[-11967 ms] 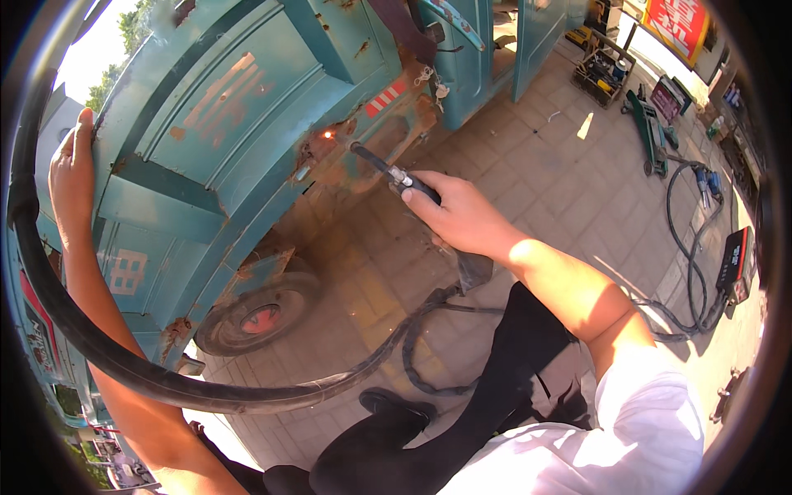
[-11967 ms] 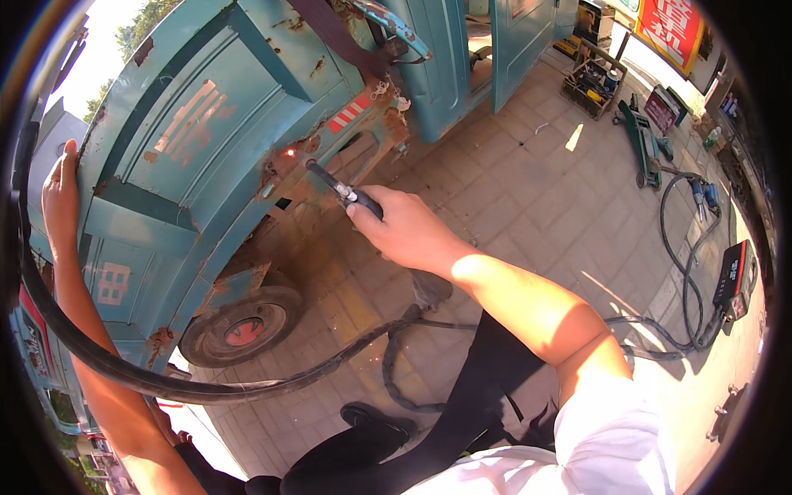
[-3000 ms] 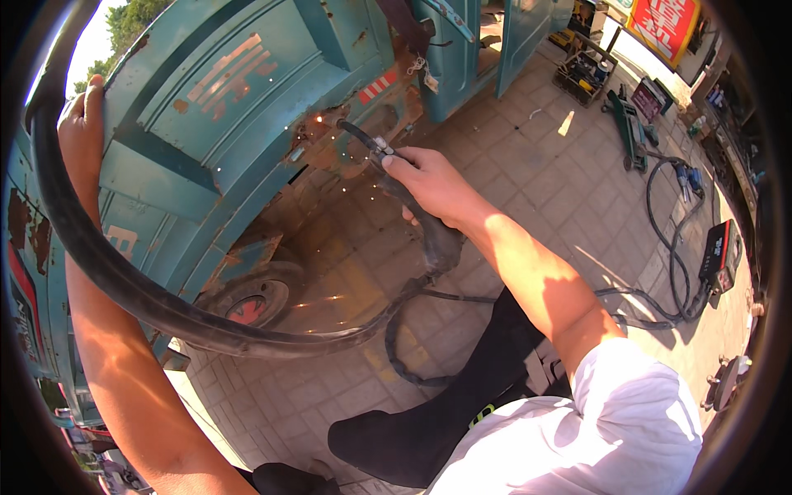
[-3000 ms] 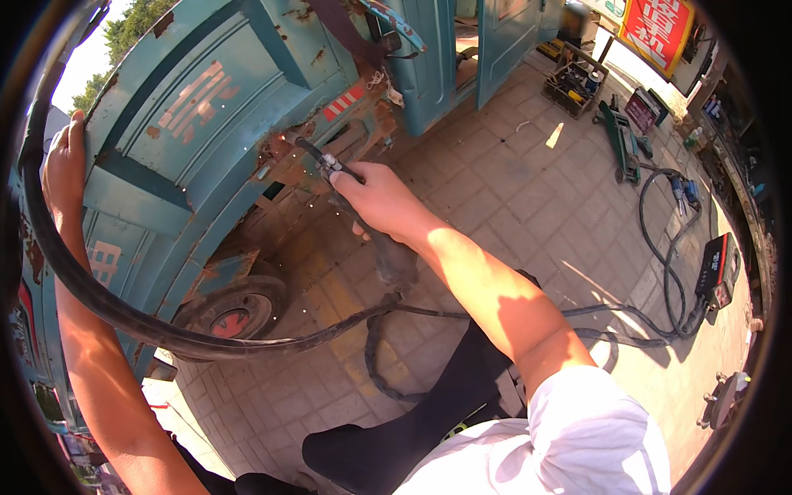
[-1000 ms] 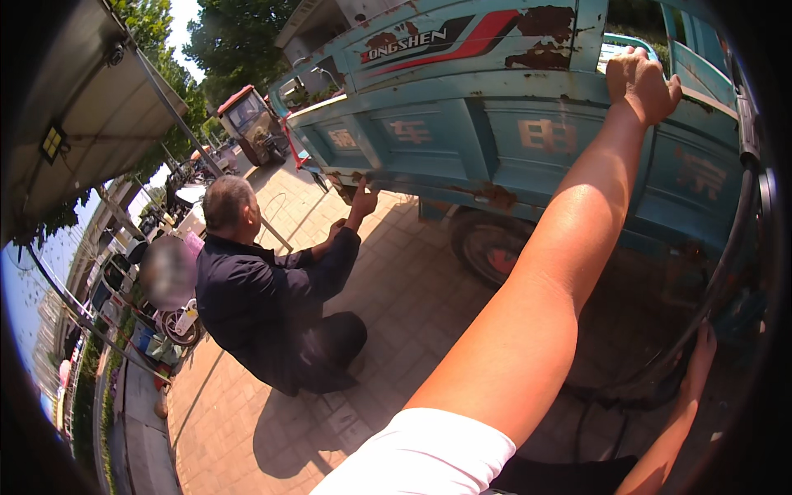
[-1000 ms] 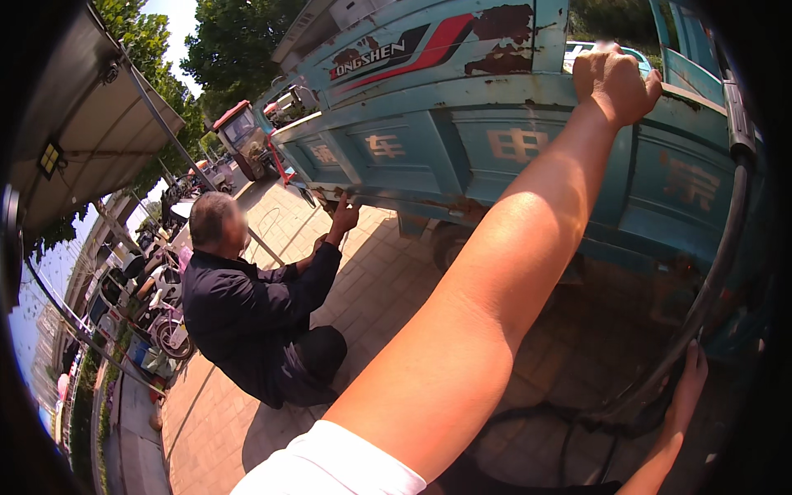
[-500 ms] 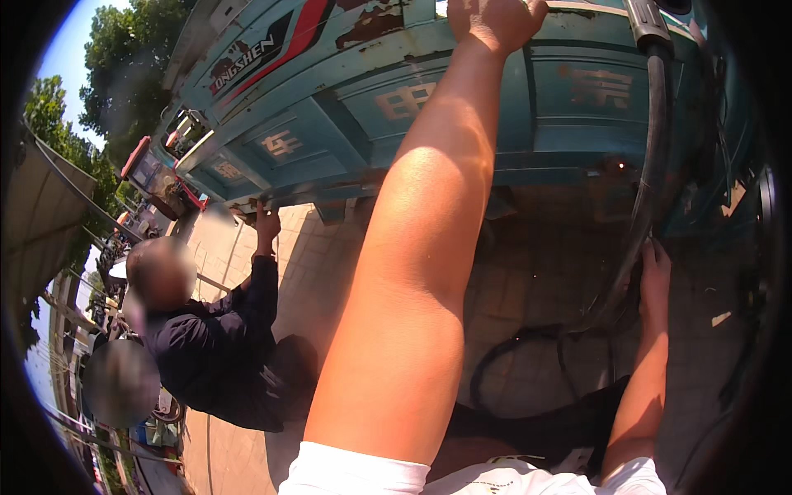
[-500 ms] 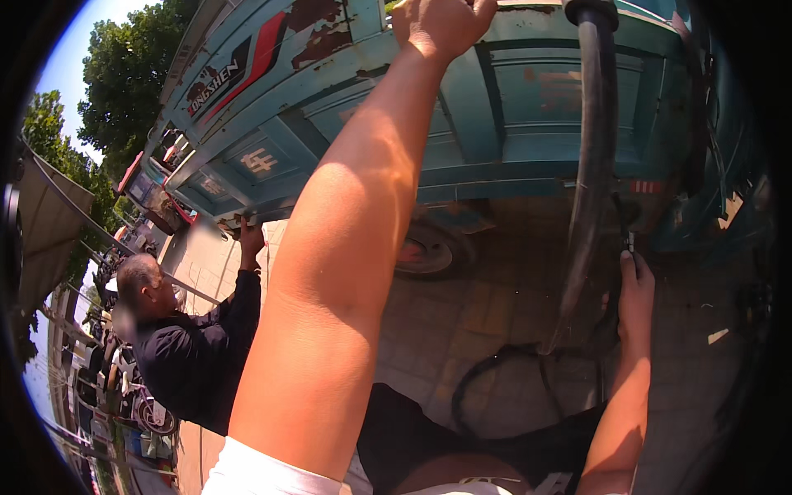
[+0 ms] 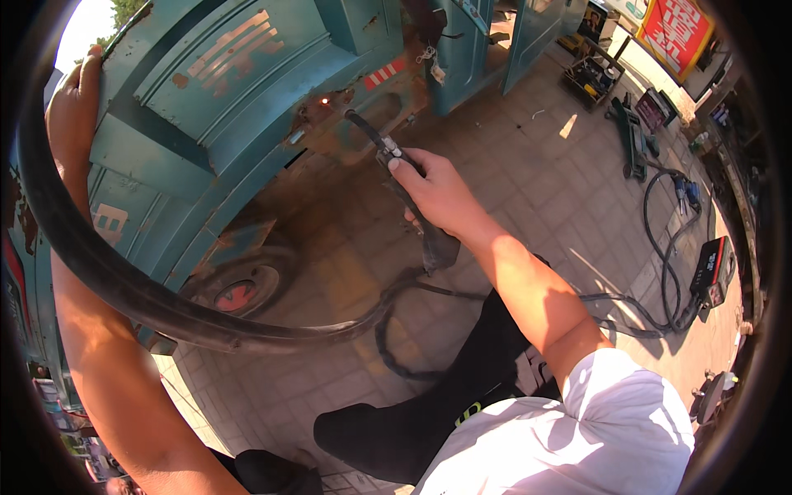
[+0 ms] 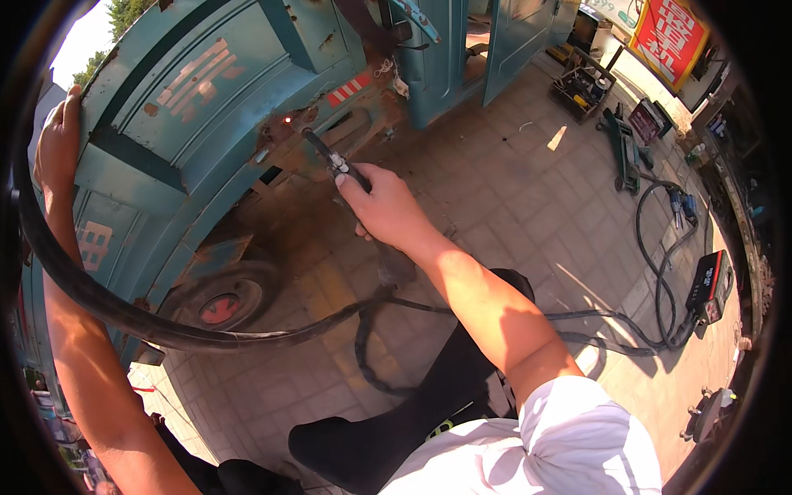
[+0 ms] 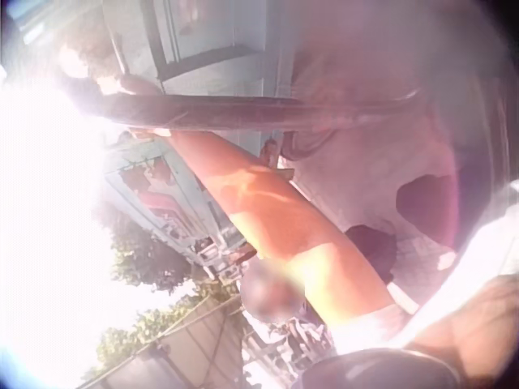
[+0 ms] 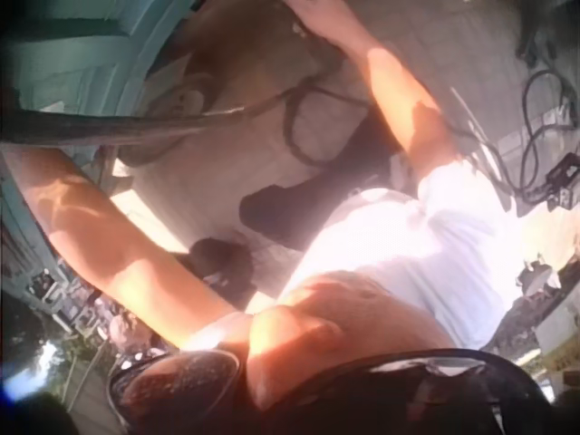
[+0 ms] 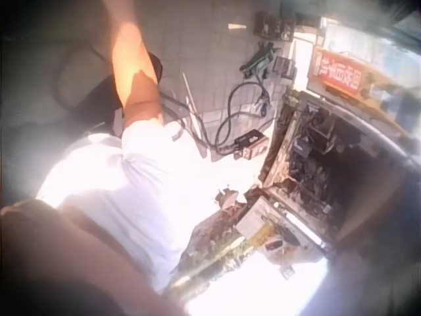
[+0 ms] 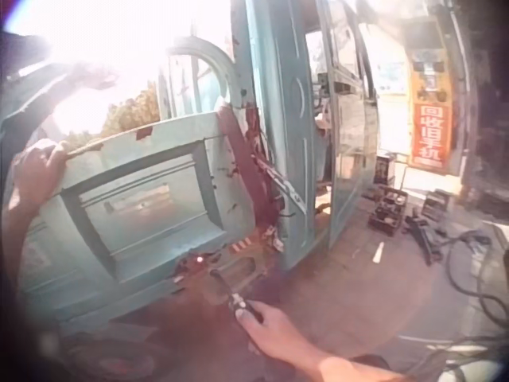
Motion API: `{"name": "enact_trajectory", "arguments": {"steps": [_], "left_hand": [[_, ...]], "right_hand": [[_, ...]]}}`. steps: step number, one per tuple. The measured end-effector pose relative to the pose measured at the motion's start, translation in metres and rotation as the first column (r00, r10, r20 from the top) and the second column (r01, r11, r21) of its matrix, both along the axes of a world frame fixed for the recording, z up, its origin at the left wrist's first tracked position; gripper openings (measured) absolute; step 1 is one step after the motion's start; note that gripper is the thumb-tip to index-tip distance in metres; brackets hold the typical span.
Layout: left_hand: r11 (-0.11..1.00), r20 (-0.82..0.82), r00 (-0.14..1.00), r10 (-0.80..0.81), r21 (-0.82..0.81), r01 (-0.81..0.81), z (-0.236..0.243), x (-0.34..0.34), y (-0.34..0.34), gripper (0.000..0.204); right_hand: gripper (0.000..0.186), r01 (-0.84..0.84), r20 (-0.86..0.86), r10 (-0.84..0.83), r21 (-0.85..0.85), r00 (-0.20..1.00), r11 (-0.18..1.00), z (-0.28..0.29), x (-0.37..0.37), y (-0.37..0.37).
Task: The person welds a rusted area on the rear side panel of a teal utility vehicle using a handheld welding torch. Sparks are visible as the torch is applied to the metal surface. The person adjusts the torch position and repositions the ground cable during the process.
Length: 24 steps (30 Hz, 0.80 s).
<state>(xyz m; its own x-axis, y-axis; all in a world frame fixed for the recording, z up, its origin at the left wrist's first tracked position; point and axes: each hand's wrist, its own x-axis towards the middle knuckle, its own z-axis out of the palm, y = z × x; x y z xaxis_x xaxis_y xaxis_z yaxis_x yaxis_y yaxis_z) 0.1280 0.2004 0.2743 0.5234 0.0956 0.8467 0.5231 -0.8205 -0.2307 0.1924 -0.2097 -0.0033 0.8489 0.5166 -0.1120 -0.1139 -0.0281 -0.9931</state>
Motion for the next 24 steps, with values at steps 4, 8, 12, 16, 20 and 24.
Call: {"name": "enact_trajectory", "arguments": {"steps": [4,8,12,16,20,24], "left_hand": [[0.997,-0.067,0.994,0.081,-0.003,-0.082,0.011,-0.007,0.031,0.064],[0.985,-0.058,0.983,0.173,0.009,-0.172,0.014,-0.012,0.027,0.063],[0.990,-0.120,0.984,0.128,-0.040,-0.133,0.016,-0.013,0.017,0.056],[0.995,-0.149,0.984,0.095,-0.027,-0.100,0.013,-0.013,0.011,0.055],[0.990,-0.154,0.986,0.064,0.130,-0.044,0.022,-0.020,0.030,0.056],[0.997,-0.067,0.995,0.067,0.038,-0.065,0.010,-0.009,0.034,0.058]], "right_hand": [[0.046,-0.029,0.020,0.028,0.003,0.999,1.000,0.002,0.002,0.014],[0.046,-0.068,0.023,0.068,0.014,0.997,0.998,0.006,0.004,0.018],[0.046,-0.067,0.035,0.066,0.026,0.997,0.997,0.003,0.008,0.019],[0.044,-0.053,0.046,0.052,0.012,0.998,0.999,0.002,0.010,0.020],[0.043,-0.068,0.059,0.067,0.012,0.996,0.998,0.003,0.011,0.020],[0.043,-0.059,0.037,0.059,0.000,0.998,0.998,0.004,0.012,0.018]]}}
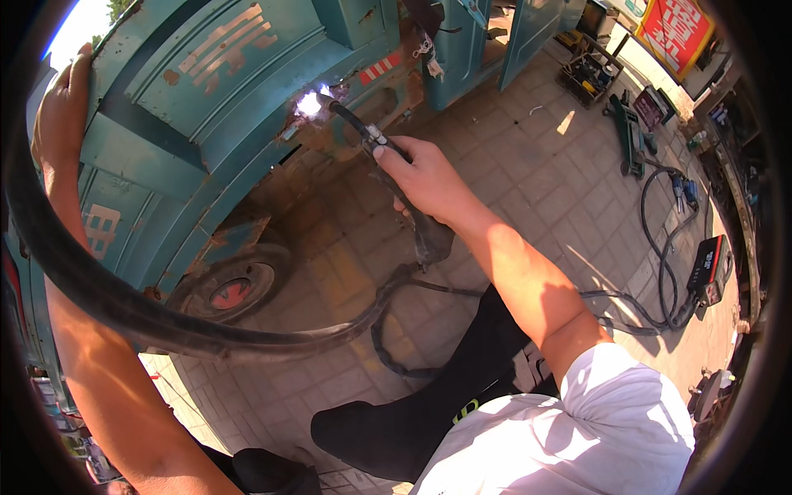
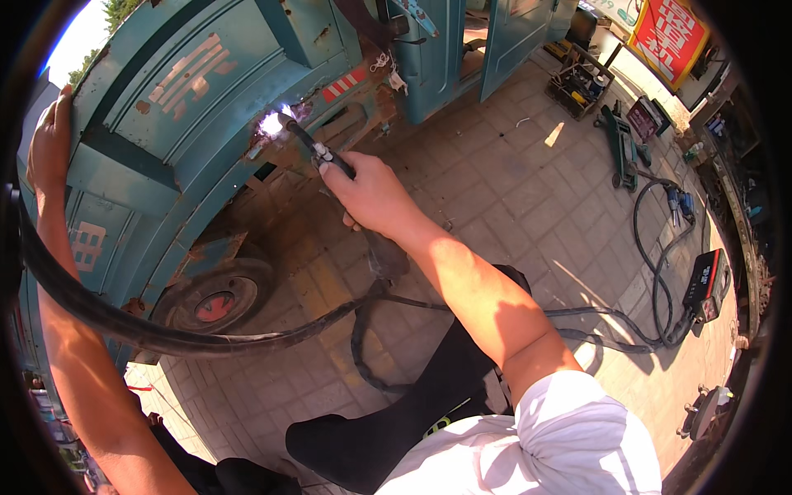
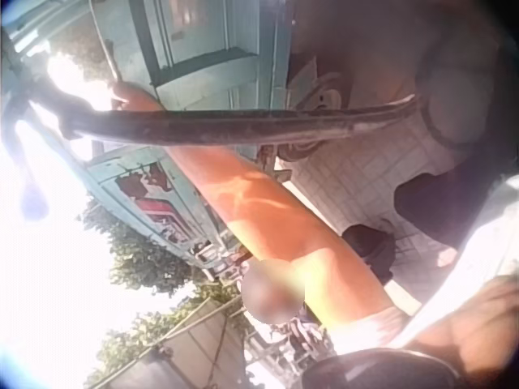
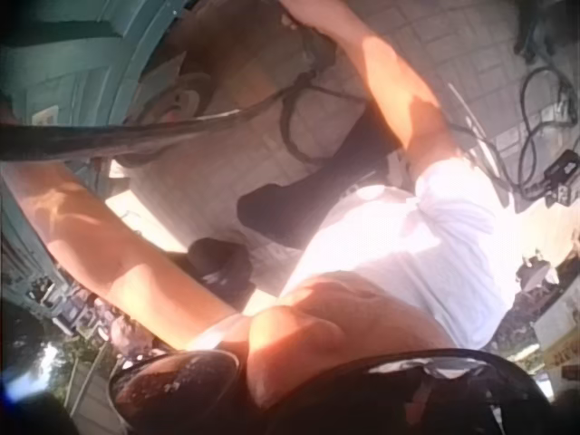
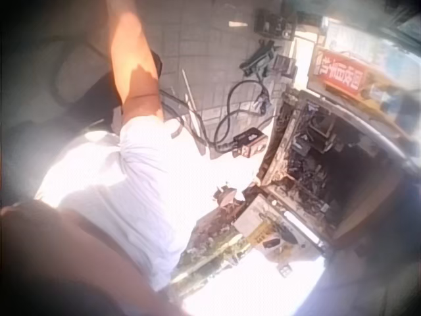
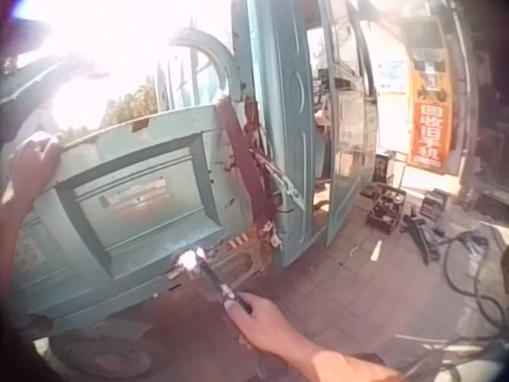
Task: The person welds a rusted area on the rear side panel of a teal utility vehicle using a handheld welding torch. Sparks are visible as the torch is applied to the metal surface. The person adjusts the torch position and repositions the ground cable during the process.
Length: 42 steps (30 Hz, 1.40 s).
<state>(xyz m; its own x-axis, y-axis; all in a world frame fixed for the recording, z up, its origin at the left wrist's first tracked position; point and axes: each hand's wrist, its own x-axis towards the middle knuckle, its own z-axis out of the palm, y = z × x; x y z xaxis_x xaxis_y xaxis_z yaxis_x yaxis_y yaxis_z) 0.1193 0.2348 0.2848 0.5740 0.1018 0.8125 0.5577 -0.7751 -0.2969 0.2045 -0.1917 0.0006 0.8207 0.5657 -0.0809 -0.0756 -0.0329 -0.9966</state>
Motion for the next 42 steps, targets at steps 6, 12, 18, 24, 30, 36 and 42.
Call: {"name": "enact_trajectory", "arguments": {"steps": [6,12,18,24,30,36,42], "left_hand": [[0.999,-0.056,0.997,0.050,-0.014,-0.051,0.019,-0.014,-0.002,0.060],[0.998,0.007,0.998,0.063,-0.022,-0.063,0.009,-0.012,-0.024,0.057],[0.996,-0.037,0.997,0.061,0.065,-0.058,-0.002,-0.004,-0.019,0.052],[0.990,-0.057,0.998,0.020,0.139,-0.012,0.002,-0.009,-0.012,0.049],[0.997,-0.022,0.998,0.060,0.044,-0.059,0.003,-0.007,-0.020,0.049],[0.996,-0.040,0.997,0.063,0.074,-0.060,-0.002,-0.004,-0.017,0.048],[0.968,-0.088,0.991,0.103,0.237,-0.079,0.004,-0.011,-0.005,0.044]], "right_hand": [[0.044,-0.030,-0.047,0.031,0.024,0.998,0.999,0.009,-0.003,-0.006],[0.042,-0.047,-0.025,0.047,0.015,0.999,0.999,0.013,0.001,-0.006],[0.040,-0.028,-0.019,0.028,0.000,0.999,1.000,0.014,0.002,-0.005],[0.040,-0.032,-0.032,0.033,0.022,0.999,0.999,0.015,0.002,-0.003],[0.040,-0.041,-0.044,0.043,0.039,0.998,0.998,0.013,0.004,-0.004],[0.042,-0.038,-0.071,0.041,0.039,0.997,0.999,0.012,0.004,-0.009],[0.043,-0.046,-0.065,0.049,0.047,0.997,0.998,0.013,0.003,-0.009]]}}
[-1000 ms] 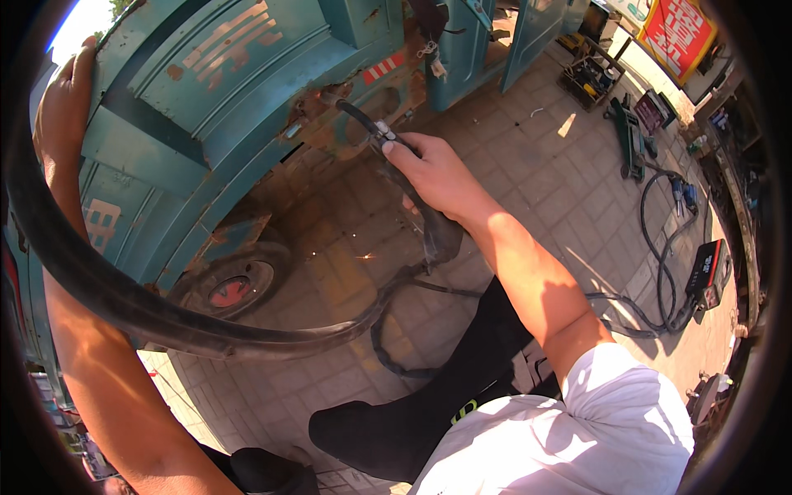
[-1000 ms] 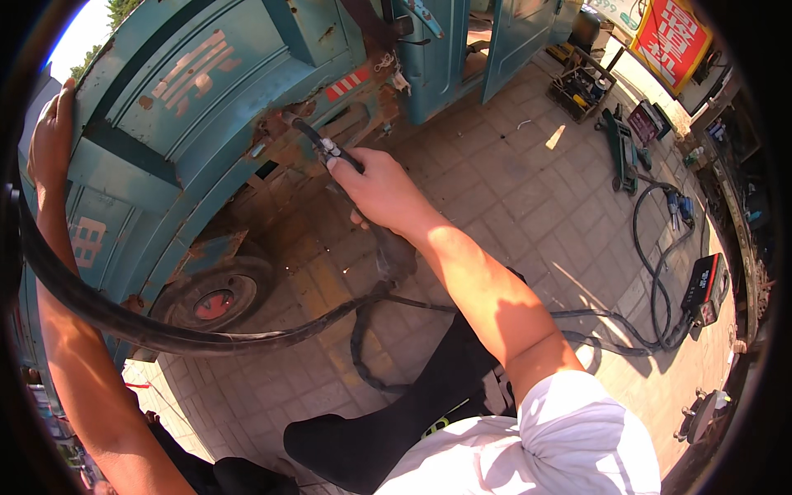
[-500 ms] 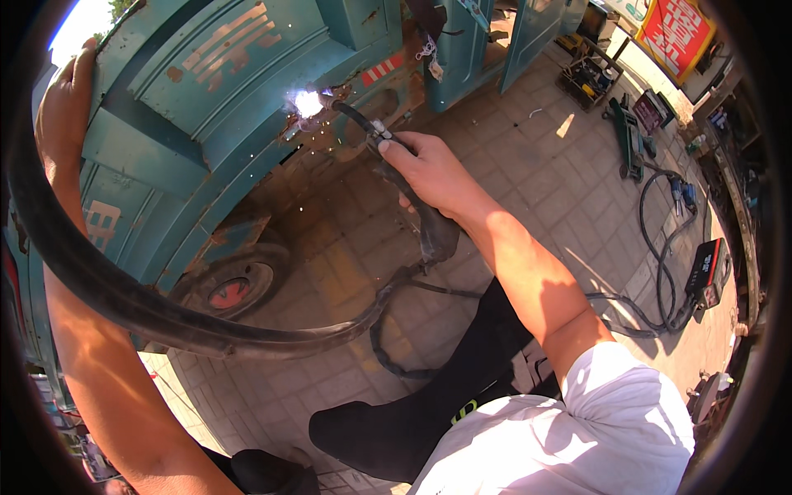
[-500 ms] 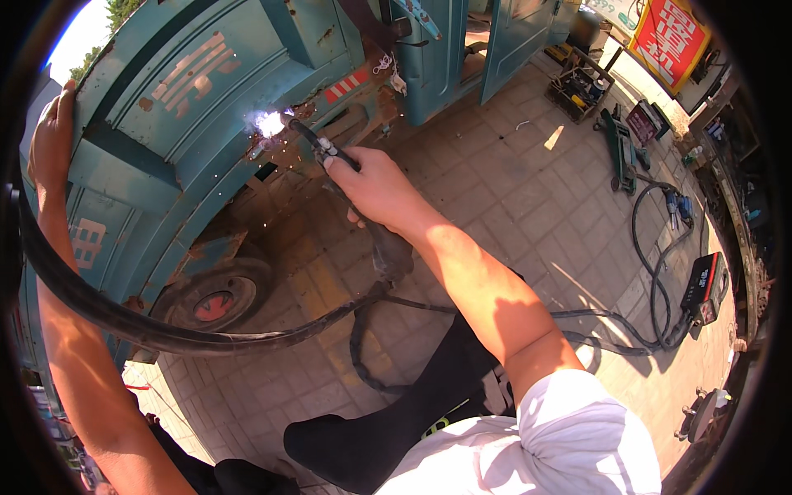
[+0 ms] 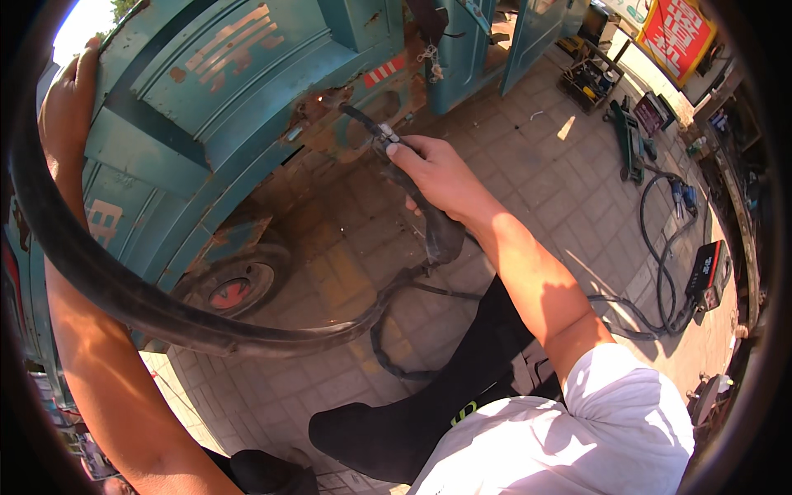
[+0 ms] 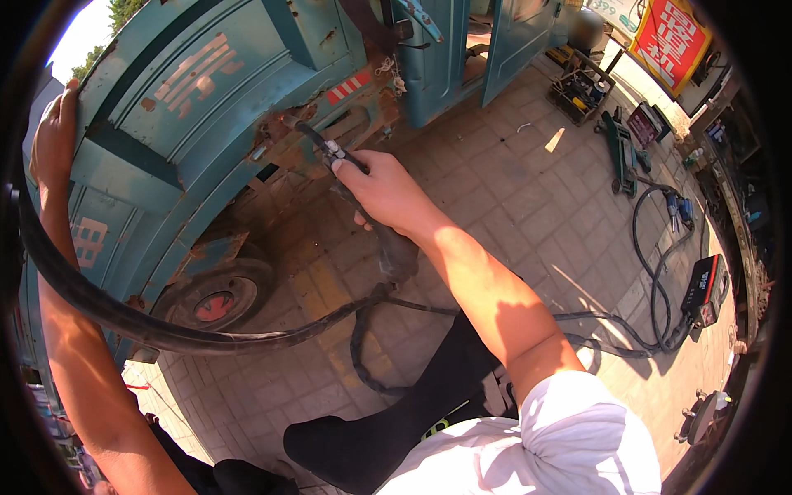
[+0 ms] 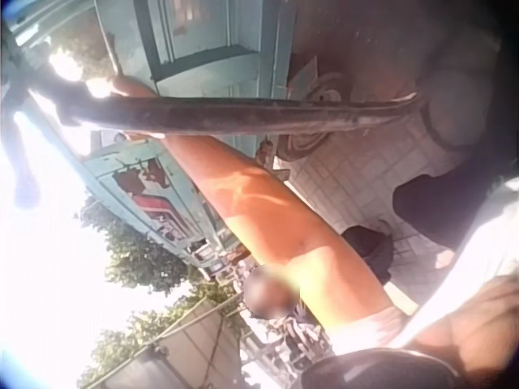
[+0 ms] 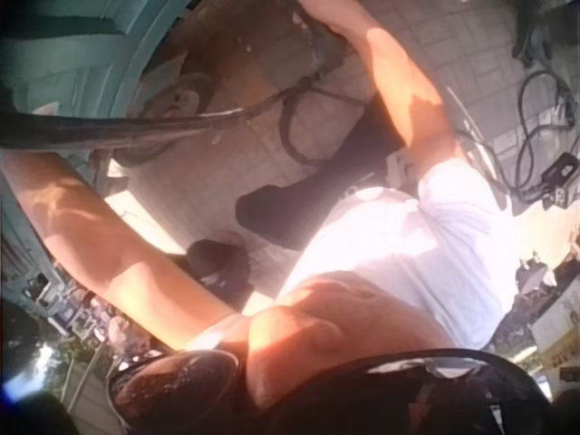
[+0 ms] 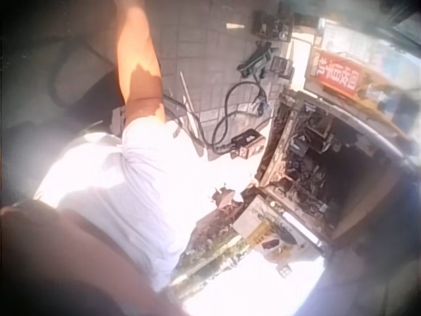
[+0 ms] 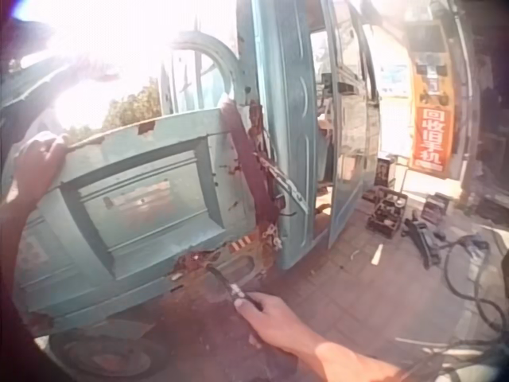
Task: The person welds a rusted area on the rear side panel of a teal utility vehicle using a handheld welding torch. Sparks are visible as the torch is applied to the metal surface. The person adjusts the torch position and repositions the ground cable during the process.
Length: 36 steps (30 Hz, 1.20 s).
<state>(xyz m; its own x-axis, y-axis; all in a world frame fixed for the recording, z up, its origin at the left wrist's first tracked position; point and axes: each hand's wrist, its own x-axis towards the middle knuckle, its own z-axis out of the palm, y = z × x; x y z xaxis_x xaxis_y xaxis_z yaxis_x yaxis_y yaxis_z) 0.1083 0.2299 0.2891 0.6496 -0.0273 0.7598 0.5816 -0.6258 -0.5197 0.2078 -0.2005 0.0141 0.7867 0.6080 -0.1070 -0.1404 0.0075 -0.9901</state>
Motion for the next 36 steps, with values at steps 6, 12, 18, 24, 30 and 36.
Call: {"name": "enact_trajectory", "arguments": {"steps": [6,12,18,24,30,36], "left_hand": [[0.997,0.021,1.000,-0.018,-0.072,0.019,-0.005,0.005,-0.012,0.047],[0.954,0.128,0.990,-0.059,-0.286,0.094,-0.001,0.007,-0.015,0.060],[0.957,0.151,0.984,-0.091,-0.258,0.129,-0.001,0.006,-0.011,0.060],[0.946,0.144,0.988,-0.047,-0.312,0.090,-0.002,0.010,-0.017,0.057],[0.961,0.072,0.997,-0.029,-0.271,0.048,0.008,0.005,0.007,0.055],[0.975,0.103,0.992,-0.073,-0.204,0.093,-0.009,0.007,-0.029,0.056]], "right_hand": [[0.042,-0.001,0.010,0.001,-0.004,1.000,1.000,-0.003,0.003,0.004],[0.041,0.013,-0.004,-0.013,0.019,1.000,1.000,-0.008,0.002,0.006],[0.041,0.012,0.013,-0.012,0.025,1.000,1.000,-0.007,0.001,0.006],[0.042,0.009,0.016,-0.009,0.023,1.000,1.000,-0.010,0.003,0.004],[0.043,-0.002,-0.003,0.002,0.015,1.000,1.000,-0.008,-0.001,0.000],[0.044,0.011,0.012,-0.011,-0.004,1.000,1.000,-0.008,0.001,-0.004]]}}
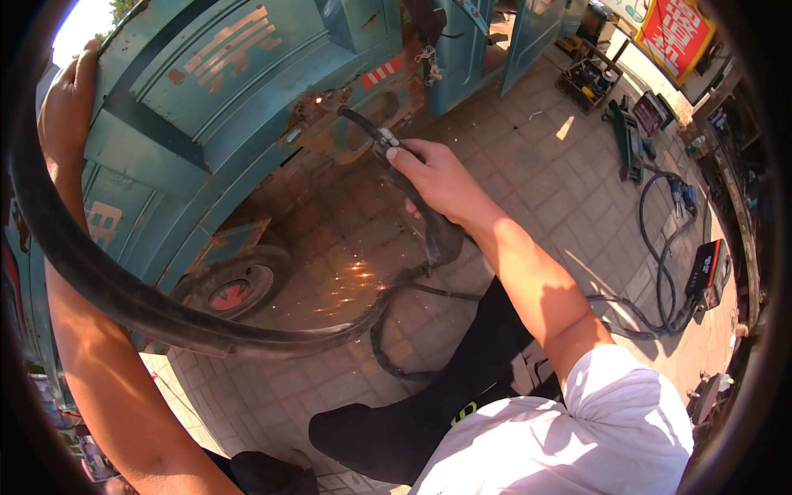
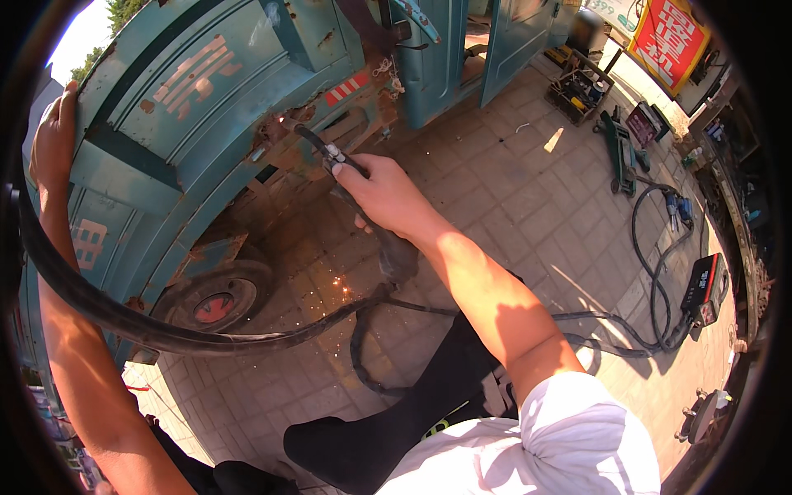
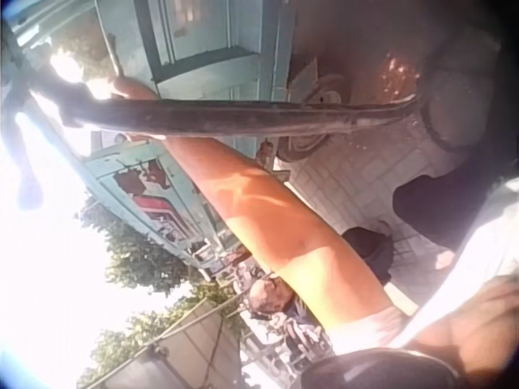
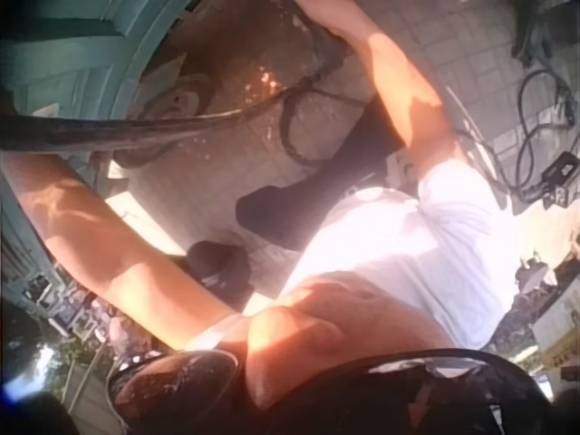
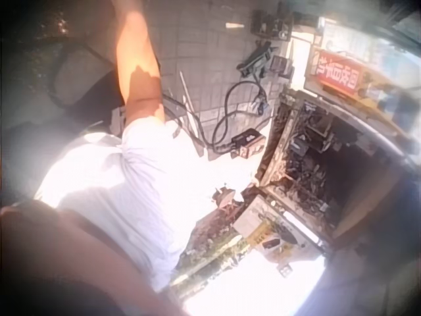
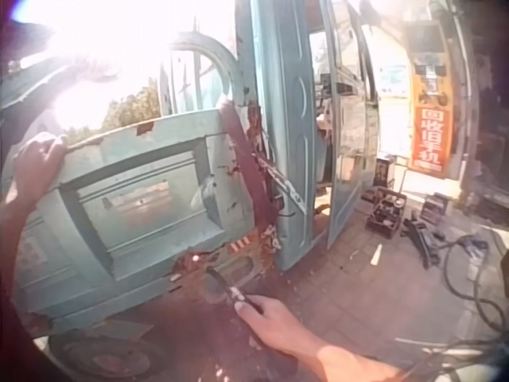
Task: The person welds a rusted area on the rear side panel of a teal utility vehicle using a handheld welding torch. Sparks are visible as the torch is applied to the metal surface. The person adjusts the torch position and repositions the ground cable during the process.
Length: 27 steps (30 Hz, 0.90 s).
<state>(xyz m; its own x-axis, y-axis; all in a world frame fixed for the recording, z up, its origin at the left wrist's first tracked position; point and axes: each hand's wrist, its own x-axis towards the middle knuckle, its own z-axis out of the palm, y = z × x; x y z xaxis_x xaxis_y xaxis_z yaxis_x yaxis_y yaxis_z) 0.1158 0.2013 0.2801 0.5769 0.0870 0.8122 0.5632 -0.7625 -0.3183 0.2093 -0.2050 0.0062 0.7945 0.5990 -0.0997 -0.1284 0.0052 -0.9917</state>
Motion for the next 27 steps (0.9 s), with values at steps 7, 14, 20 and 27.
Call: {"name": "enact_trajectory", "arguments": {"steps": [7,14,20,27], "left_hand": [[0.995,0.015,0.999,0.033,-0.098,-0.031,0.006,-0.002,0.002,0.058],[0.993,0.028,0.999,-0.017,-0.113,0.020,0.010,-0.002,0.009,0.061],[1.000,-0.004,1.000,-0.006,-0.003,0.006,0.003,-0.001,0.007,0.054],[0.995,-0.036,0.998,0.055,-0.080,-0.057,0.006,0.001,0.012,0.052]], "right_hand": [[0.041,-0.006,0.009,0.006,0.028,1.000,1.000,0.001,-0.001,0.008],[0.041,0.005,0.027,-0.006,0.046,1.000,0.999,-0.005,-0.001,0.011],[0.040,0.005,0.032,-0.006,0.046,0.999,0.999,-0.006,0.000,0.011],[0.044,0.015,0.000,-0.015,-0.003,1.000,1.000,-0.001,-0.004,0.004]]}}
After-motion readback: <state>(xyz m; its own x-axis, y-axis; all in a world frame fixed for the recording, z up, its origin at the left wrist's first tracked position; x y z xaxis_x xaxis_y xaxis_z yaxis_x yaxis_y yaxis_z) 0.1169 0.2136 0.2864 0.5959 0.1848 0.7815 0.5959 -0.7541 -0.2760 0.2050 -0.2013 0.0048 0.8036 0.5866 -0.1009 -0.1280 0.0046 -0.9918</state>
